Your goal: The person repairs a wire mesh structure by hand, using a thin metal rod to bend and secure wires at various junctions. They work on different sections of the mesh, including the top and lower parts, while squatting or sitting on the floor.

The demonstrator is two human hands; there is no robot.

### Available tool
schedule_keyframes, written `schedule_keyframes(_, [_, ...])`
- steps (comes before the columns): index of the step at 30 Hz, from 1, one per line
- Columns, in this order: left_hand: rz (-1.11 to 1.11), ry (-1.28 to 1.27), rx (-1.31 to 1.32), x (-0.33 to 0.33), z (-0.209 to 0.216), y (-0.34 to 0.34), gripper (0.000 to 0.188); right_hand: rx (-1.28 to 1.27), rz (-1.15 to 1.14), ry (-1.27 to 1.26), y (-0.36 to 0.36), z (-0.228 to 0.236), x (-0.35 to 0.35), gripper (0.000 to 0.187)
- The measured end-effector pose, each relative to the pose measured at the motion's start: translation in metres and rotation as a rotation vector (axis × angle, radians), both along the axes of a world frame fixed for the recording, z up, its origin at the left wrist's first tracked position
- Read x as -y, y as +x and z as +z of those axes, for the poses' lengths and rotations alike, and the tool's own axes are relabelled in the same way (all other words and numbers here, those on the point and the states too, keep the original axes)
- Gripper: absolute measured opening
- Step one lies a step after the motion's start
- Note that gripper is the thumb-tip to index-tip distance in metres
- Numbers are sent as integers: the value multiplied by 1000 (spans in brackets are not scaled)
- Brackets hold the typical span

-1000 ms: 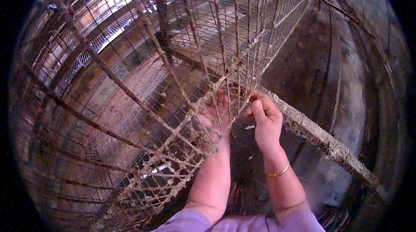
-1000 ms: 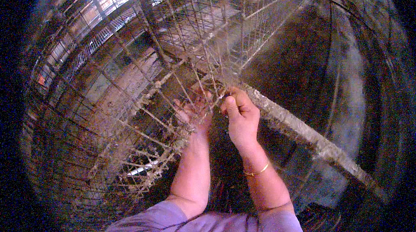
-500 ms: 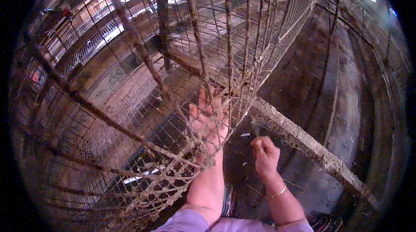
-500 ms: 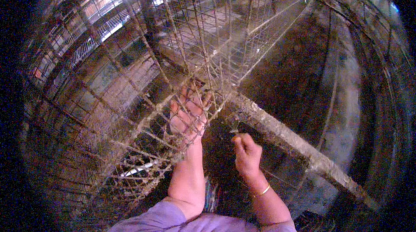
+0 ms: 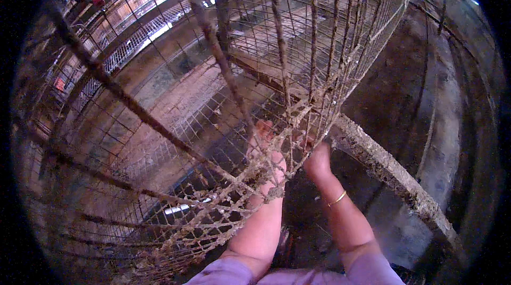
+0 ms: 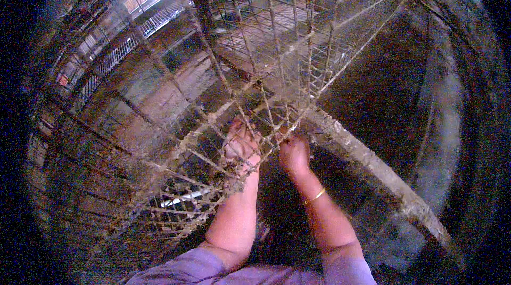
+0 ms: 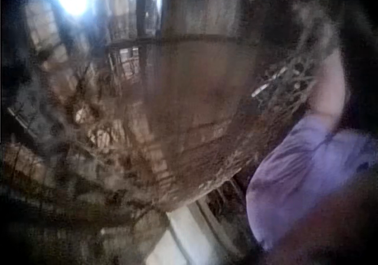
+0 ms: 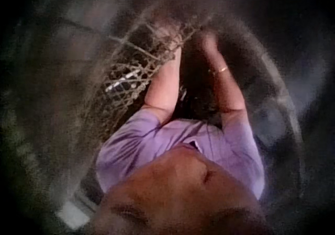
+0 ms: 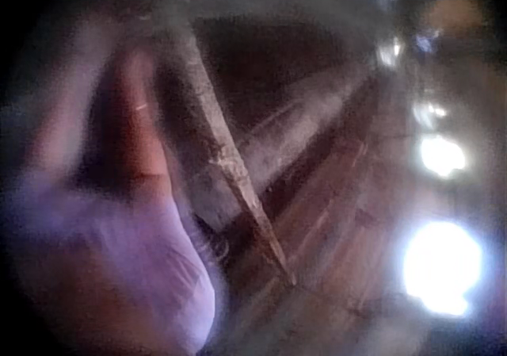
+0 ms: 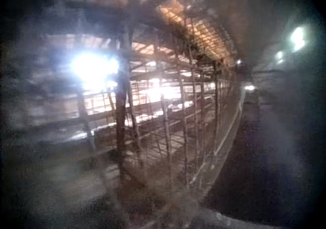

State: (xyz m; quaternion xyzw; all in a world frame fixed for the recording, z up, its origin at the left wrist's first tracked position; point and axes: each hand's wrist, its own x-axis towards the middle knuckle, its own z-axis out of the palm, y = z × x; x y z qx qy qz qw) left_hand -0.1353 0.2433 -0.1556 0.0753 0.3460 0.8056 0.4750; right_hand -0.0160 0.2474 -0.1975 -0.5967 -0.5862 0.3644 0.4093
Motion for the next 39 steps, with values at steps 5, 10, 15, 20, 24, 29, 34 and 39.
schedule_keyframes(5, [-367,179,-33,6,-7,-8,30,44,7,265,-6,-6,-12,13])
schedule_keyframes(10, [-305,24,-177,2,12,14,41,-196,11,152,-4,-27,-16,17])
schedule_keyframes(15, [-406,298,-121,5,-15,7,45,-83,173,298,-20,47,-4,16])
schedule_keyframes(20, [-267,287,-145,-11,-52,14,37,-712,193,88,-25,27,-25,17])
schedule_keyframes(24, [-280,264,-82,-21,-56,17,31,-684,169,48,-21,28,-19,27])
schedule_keyframes(29, [-239,215,-55,-38,-72,5,24,0,214,363,-23,47,3,30])
schedule_keyframes(34, [-252,83,-324,-59,-128,-20,18,-53,-16,203,-14,4,9,30])
schedule_keyframes(39, [-317,-231,-1702,0,-15,4,12,602,-20,597,12,50,23,35])
